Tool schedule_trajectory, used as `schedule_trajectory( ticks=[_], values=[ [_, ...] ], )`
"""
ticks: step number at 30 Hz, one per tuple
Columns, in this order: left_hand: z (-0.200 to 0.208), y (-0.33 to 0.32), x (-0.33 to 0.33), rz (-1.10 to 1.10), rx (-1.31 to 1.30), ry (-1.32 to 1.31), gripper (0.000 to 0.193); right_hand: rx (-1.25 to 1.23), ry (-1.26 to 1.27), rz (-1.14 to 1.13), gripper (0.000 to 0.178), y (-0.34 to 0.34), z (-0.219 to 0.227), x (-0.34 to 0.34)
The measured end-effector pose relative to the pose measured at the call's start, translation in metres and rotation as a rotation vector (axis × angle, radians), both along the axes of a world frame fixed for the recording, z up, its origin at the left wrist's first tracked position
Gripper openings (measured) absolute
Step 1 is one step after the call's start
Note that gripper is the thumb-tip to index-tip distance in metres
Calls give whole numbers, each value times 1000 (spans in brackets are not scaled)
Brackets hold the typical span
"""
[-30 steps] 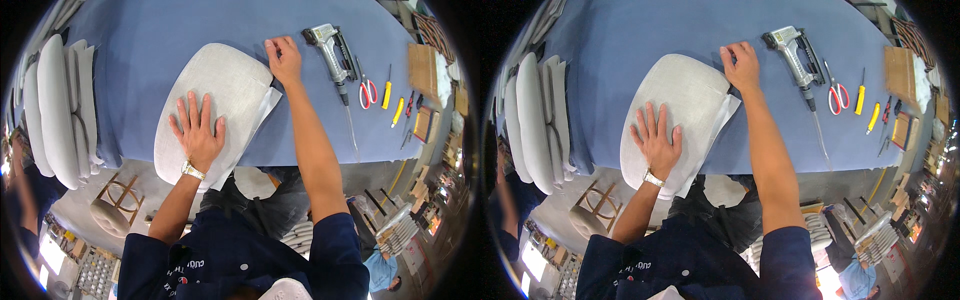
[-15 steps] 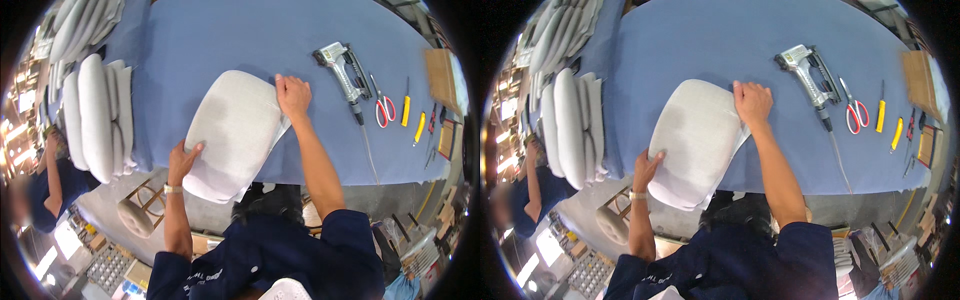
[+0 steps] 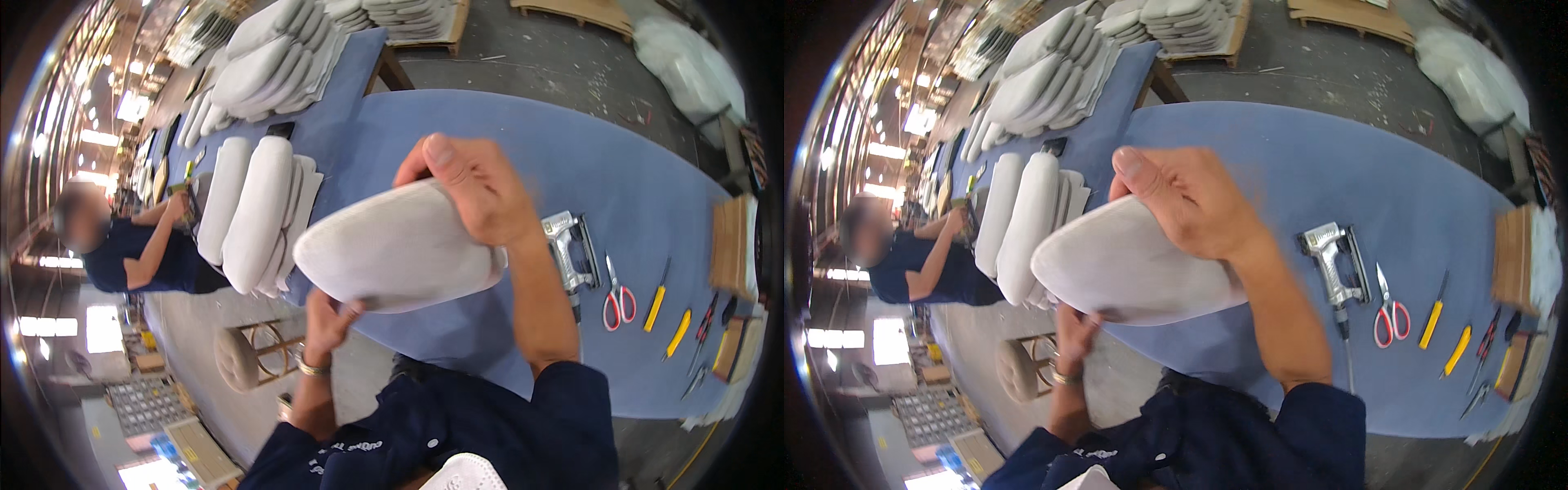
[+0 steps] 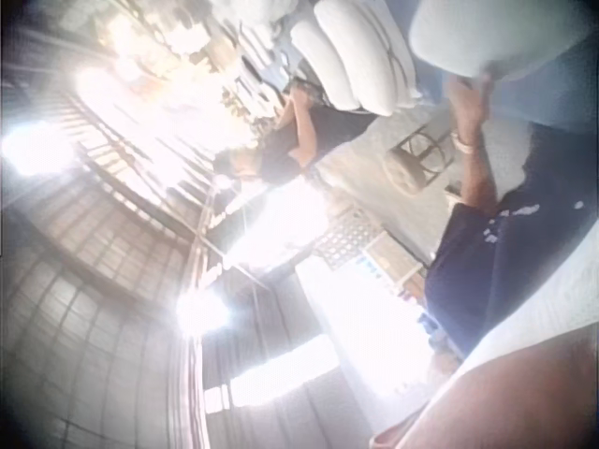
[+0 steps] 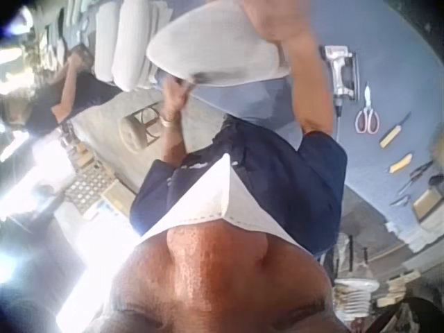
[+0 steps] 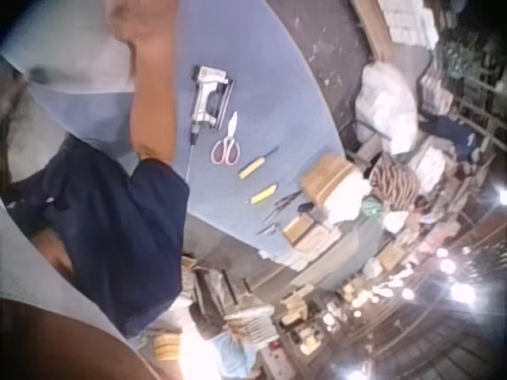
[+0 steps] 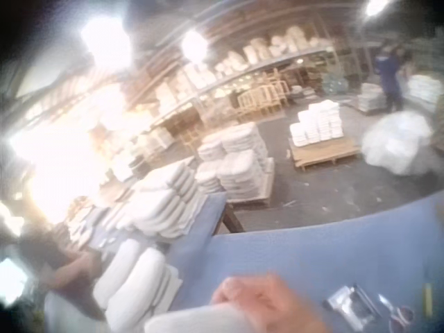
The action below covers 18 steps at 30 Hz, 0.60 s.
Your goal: The person staples fabric onto cushion cores using a pneumatic staple gun, trims excess fabric with scissors, and smooths the cover. They retrieve staples from a locker and continue attaching fabric to multiple cushions on a workbench.
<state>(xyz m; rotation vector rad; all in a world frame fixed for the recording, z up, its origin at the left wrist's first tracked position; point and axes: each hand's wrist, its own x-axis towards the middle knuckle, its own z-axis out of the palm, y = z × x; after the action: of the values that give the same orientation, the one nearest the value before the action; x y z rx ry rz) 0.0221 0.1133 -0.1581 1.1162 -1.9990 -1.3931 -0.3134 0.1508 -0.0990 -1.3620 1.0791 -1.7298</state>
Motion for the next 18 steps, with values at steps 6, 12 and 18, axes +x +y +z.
schedule_trajectory(
  ticks=[6, 12, 18],
  values=[
    [129, -45, -82, -271, -359, -146, 80, 106, -72, -117, 57, 13, -22, 24],
    [168, -49, -116, -691, -496, -529, 55, 184, 43, -109, 59, 20, -1, 49],
    [150, -53, -106, -672, -633, -328, 56, 225, 83, -34, 42, 22, 9, 55]
  ],
)
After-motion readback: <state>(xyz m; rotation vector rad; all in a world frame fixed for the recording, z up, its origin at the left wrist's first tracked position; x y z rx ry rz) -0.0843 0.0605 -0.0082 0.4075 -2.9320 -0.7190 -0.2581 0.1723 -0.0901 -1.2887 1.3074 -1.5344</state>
